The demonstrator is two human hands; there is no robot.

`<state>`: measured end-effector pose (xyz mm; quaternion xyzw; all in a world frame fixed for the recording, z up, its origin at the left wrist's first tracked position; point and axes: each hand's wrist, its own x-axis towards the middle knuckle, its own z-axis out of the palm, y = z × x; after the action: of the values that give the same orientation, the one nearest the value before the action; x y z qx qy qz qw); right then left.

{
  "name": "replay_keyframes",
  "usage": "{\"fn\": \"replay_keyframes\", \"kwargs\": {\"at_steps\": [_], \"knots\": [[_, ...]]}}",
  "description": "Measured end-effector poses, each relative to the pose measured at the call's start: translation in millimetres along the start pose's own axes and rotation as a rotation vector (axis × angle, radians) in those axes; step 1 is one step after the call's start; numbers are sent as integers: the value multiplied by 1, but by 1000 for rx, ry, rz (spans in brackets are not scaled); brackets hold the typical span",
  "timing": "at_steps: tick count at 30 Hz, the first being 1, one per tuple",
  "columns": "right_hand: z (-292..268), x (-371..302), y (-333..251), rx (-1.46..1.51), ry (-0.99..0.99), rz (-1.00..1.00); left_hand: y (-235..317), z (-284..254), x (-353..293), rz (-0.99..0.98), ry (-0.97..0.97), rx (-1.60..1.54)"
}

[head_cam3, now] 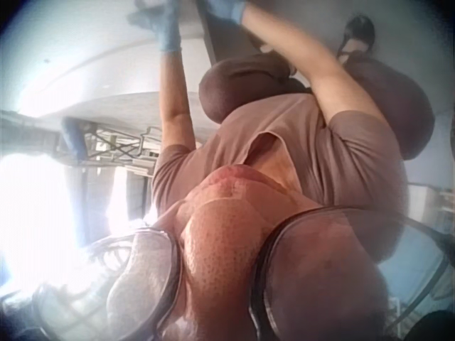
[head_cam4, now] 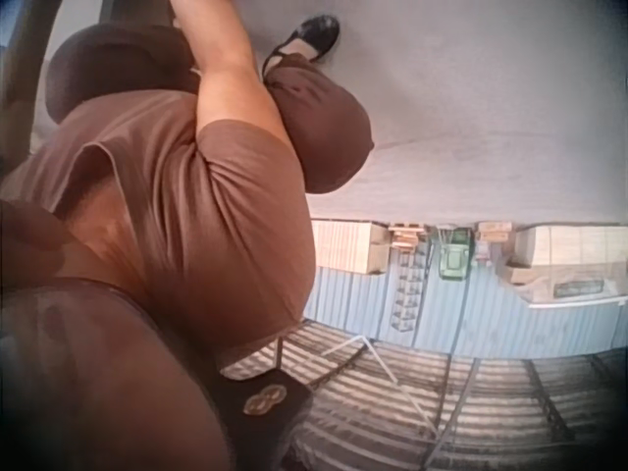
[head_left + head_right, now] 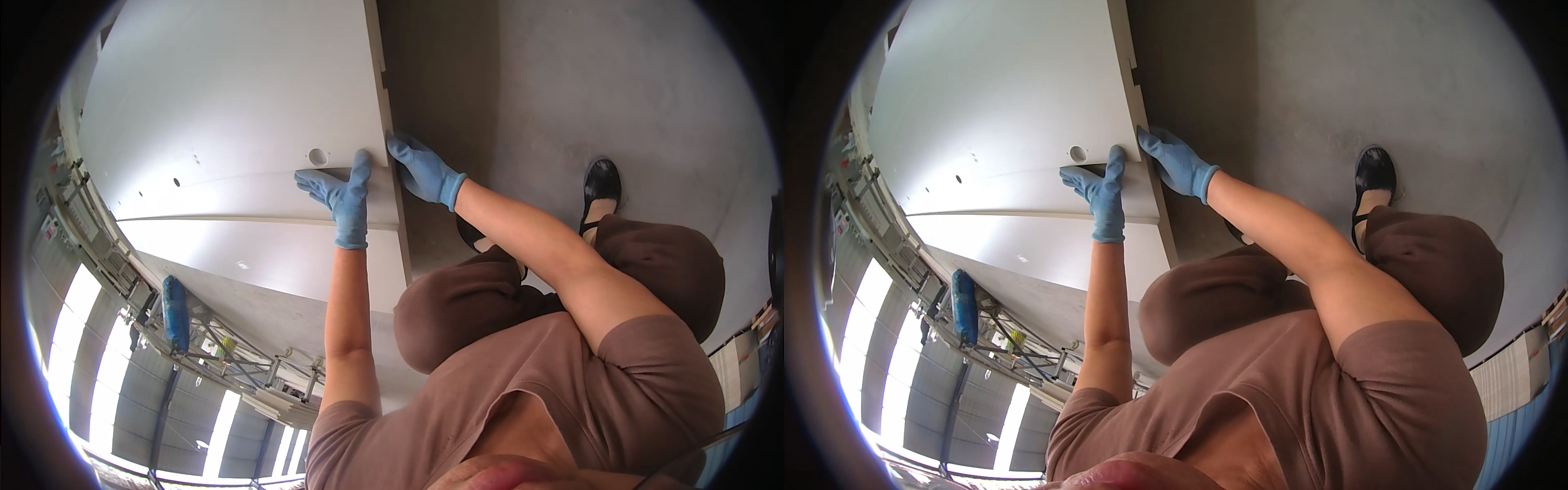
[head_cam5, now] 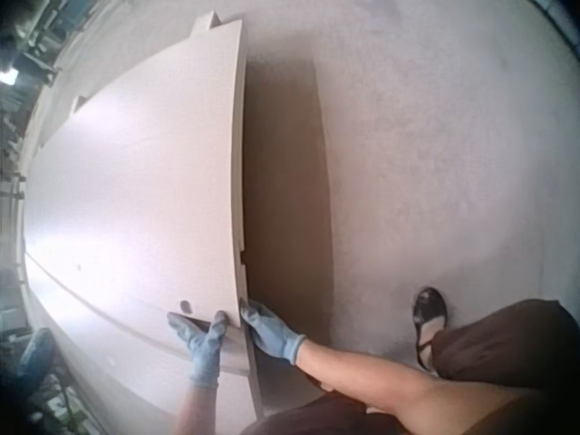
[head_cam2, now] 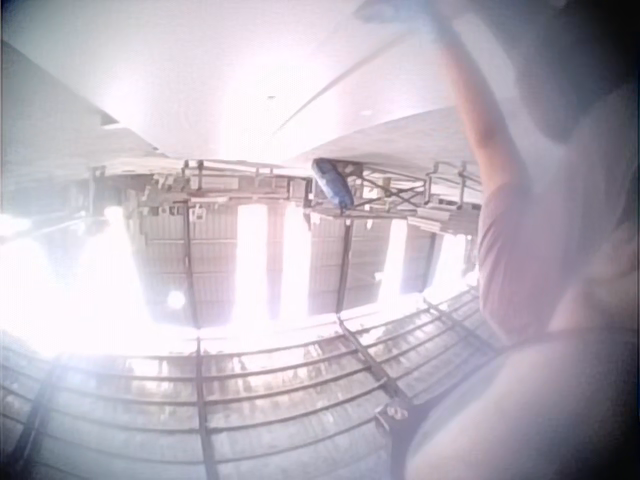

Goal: The person aligns and stacks white panels on the floor, then moves to a workbench to wipe a long panel with a cloth and apply sealant from a tube along its edge. The person handles multiple panels and tools throughout the process.

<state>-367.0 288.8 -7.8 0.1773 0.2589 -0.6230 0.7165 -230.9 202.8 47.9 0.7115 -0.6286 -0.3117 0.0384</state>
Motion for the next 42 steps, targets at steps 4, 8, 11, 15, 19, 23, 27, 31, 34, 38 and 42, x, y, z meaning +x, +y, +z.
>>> {"fn": "replay_keyframes", "kwargs": {"at_steps": [4,8,11,15,19,23,27,31,34,38,42], "knots": [[2,1,3,13,60,7,-4,6,3,-45,-17,-25],[1,3,10,26,89,0,-11,9,4,-40,-10,-34],[2,4,12,16,116,16,-14,9,3,-22,-25,-6],[4,2,7,30,61,45,-10,8,-1,-2,-30,-1],[2,-4,-3,-15,14,111,-4,5,-4,-4,-54,-14],[-4,-6,-5,-1,-15,166,-1,2,-6,3,-79,-28],[-7,-3,3,-44,16,110,-2,3,-6,10,-74,-13],[-10,-2,10,-48,25,93,-4,5,-4,31,-61,5],[-11,-3,12,-70,42,79,-5,6,-3,47,-58,-1],[-9,-5,11,-97,60,77,-7,5,-3,36,-54,21],[-4,-5,9,-141,82,82,-9,6,-3,29,-63,-9]]}}
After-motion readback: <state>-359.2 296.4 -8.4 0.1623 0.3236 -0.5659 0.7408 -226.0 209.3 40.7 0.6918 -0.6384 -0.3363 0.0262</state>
